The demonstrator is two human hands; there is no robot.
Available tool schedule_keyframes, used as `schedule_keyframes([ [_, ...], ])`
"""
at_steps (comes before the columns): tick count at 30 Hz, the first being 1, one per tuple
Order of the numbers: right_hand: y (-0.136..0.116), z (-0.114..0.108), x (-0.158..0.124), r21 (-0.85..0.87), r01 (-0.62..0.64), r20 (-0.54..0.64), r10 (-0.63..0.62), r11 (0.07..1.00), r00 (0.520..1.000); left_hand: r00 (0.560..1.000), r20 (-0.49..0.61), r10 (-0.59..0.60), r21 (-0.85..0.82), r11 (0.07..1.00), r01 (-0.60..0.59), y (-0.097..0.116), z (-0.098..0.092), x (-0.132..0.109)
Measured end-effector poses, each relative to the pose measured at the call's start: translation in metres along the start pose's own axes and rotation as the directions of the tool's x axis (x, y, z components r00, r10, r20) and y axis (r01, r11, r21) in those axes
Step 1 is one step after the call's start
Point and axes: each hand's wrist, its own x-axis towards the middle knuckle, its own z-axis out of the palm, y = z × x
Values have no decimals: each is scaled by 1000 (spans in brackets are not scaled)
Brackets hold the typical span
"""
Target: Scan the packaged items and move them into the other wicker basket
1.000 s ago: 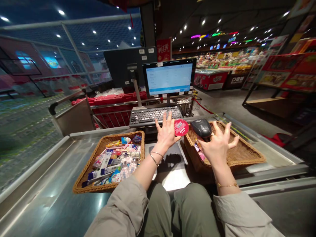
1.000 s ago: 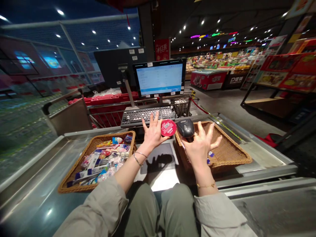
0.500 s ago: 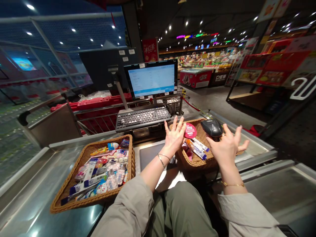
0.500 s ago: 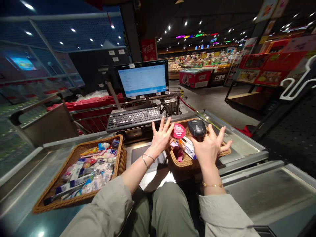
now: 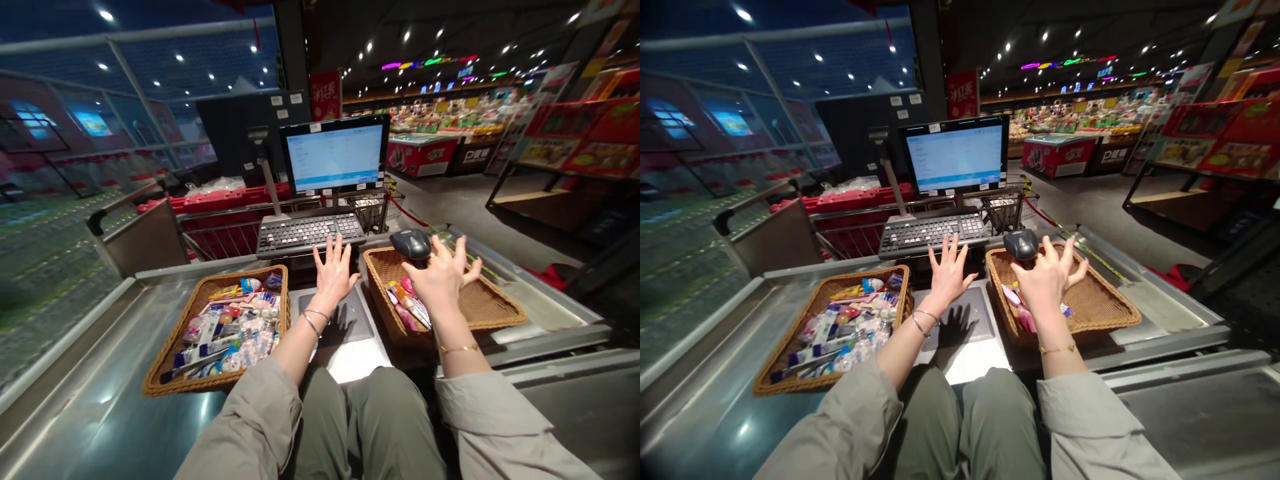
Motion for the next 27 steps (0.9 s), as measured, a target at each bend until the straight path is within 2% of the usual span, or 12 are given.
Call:
schedule_keyframes([
  [7,-65,35,-8,53,156,102,-161,986,982,985,13,-174,59,983,173,-69,-8,-32],
  [15,-109,68,-48,156,264,191,-291,952,938,934,23,-358,126,927,352,-150,-17,-71],
  [20,-126,79,-69,192,269,245,-312,944,918,935,29,-353,209,917,340,-184,-19,-86],
  [27,-130,92,-86,199,278,266,-325,940,908,976,115,-184,215,964,156,-198,-13,-82],
])
